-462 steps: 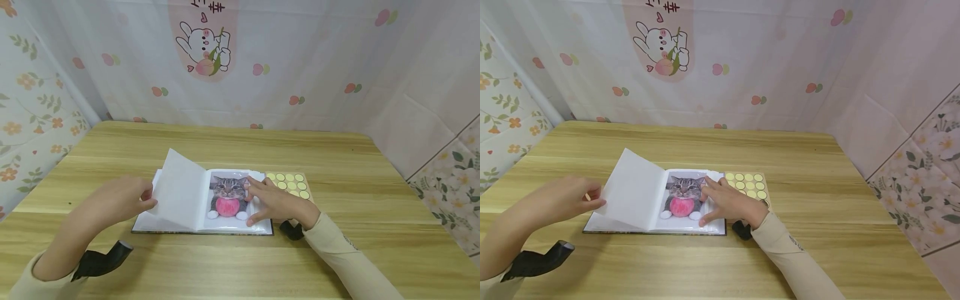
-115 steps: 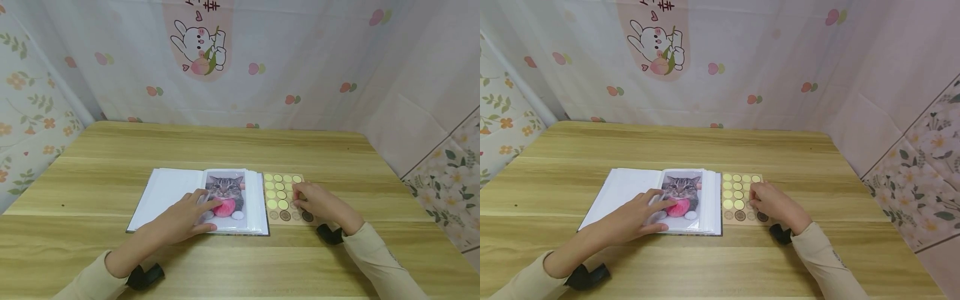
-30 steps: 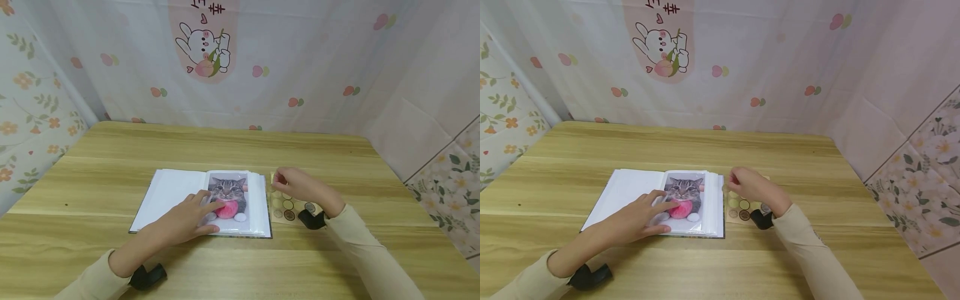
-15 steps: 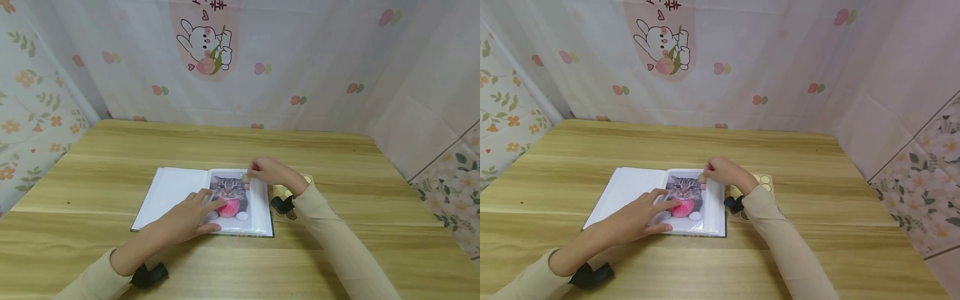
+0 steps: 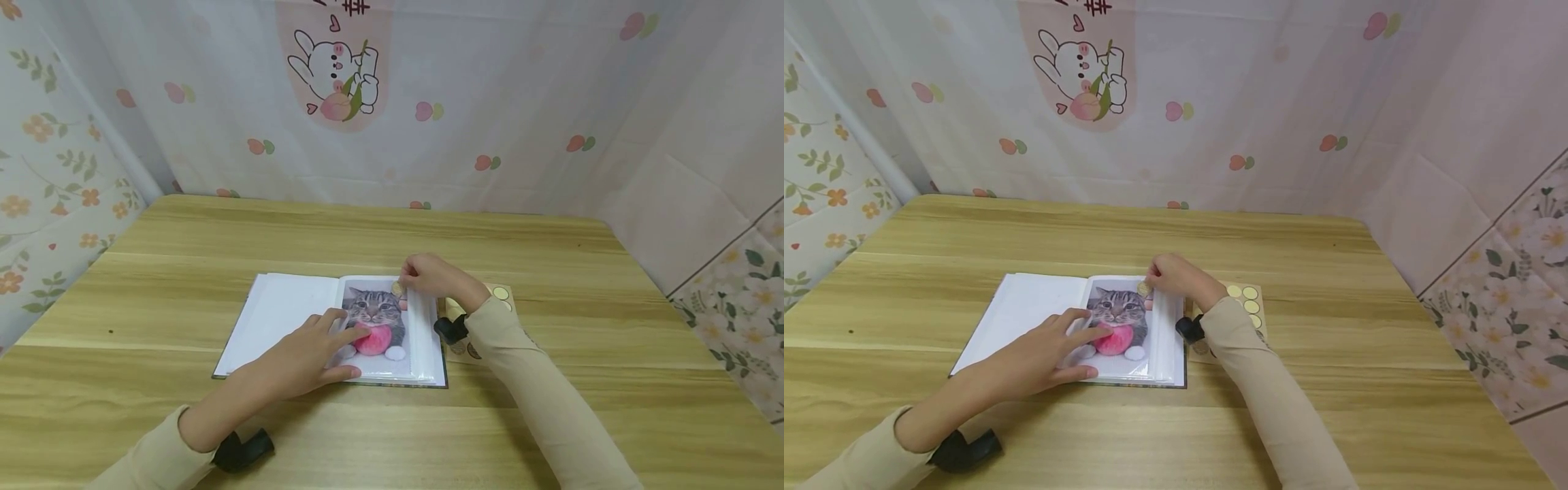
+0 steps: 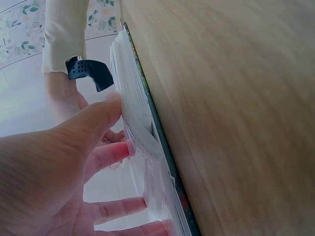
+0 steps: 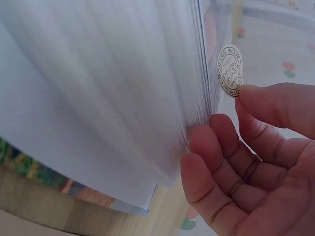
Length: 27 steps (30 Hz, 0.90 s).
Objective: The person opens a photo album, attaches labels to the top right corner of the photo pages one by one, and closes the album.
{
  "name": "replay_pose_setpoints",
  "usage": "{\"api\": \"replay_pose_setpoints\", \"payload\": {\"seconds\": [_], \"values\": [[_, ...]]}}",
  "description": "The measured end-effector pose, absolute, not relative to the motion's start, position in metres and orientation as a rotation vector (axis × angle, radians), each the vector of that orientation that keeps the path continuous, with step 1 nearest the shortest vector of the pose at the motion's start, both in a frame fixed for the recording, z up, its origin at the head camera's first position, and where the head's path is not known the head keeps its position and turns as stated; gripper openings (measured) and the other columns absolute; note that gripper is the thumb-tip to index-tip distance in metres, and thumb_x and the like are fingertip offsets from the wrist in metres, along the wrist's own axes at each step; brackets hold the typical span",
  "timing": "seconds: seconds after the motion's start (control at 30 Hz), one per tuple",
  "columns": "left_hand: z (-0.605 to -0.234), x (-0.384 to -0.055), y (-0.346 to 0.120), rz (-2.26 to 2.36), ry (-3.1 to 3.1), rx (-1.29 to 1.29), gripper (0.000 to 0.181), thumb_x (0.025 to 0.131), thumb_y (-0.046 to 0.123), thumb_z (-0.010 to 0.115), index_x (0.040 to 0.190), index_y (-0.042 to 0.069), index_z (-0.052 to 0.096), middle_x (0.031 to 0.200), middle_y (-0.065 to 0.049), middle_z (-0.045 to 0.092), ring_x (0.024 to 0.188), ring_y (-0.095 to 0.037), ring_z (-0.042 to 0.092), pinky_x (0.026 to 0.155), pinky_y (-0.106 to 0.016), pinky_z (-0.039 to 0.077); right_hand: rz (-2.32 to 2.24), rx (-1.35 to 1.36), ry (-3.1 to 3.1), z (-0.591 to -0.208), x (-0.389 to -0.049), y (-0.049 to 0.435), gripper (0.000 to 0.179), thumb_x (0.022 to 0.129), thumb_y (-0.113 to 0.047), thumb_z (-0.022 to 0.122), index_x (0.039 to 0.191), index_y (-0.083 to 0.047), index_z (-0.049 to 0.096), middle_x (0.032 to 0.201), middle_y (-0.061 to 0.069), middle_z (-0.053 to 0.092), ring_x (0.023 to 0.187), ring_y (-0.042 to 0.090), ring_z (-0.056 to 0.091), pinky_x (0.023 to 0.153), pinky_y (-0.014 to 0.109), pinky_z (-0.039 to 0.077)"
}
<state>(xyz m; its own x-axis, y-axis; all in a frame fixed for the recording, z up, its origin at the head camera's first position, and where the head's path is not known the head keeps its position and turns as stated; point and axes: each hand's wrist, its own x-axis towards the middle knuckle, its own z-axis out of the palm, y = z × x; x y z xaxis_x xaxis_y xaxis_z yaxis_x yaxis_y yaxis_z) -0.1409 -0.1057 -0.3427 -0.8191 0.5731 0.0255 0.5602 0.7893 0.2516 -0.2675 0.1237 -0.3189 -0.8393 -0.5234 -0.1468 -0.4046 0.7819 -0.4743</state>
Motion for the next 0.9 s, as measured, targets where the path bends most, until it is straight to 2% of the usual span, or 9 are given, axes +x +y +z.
{"api": "replay_pose_setpoints", "payload": {"seconds": [0.5,0.9], "values": [[-0.3419,-0.1403,-0.106,0.388,2.92,0.938,0.057,0.084,0.047,0.062,0.134,0.023,0.05,0.133,-0.018,0.044,0.108,-0.035,0.052,0.083,-0.047,0.051,-0.489,-0.759,2.734,-0.3183,-0.2712,0.1175,0.012,0.093,-0.007,0.051,0.09,0.0,0.059,0.083,0.008,0.059,0.068,0.014,0.047,0.058,0.02,0.038],[-0.3399,-0.1399,-0.106,0.384,2.918,0.93,0.057,0.084,0.046,0.063,0.134,0.023,0.05,0.133,-0.019,0.044,0.108,-0.036,0.052,0.084,-0.047,0.05,-0.403,-0.784,2.74,-0.3113,-0.2693,0.113,0.008,0.091,-0.004,0.052,0.085,-0.001,0.058,0.081,0.006,0.056,0.071,0.016,0.048,0.06,0.021,0.038]]}}
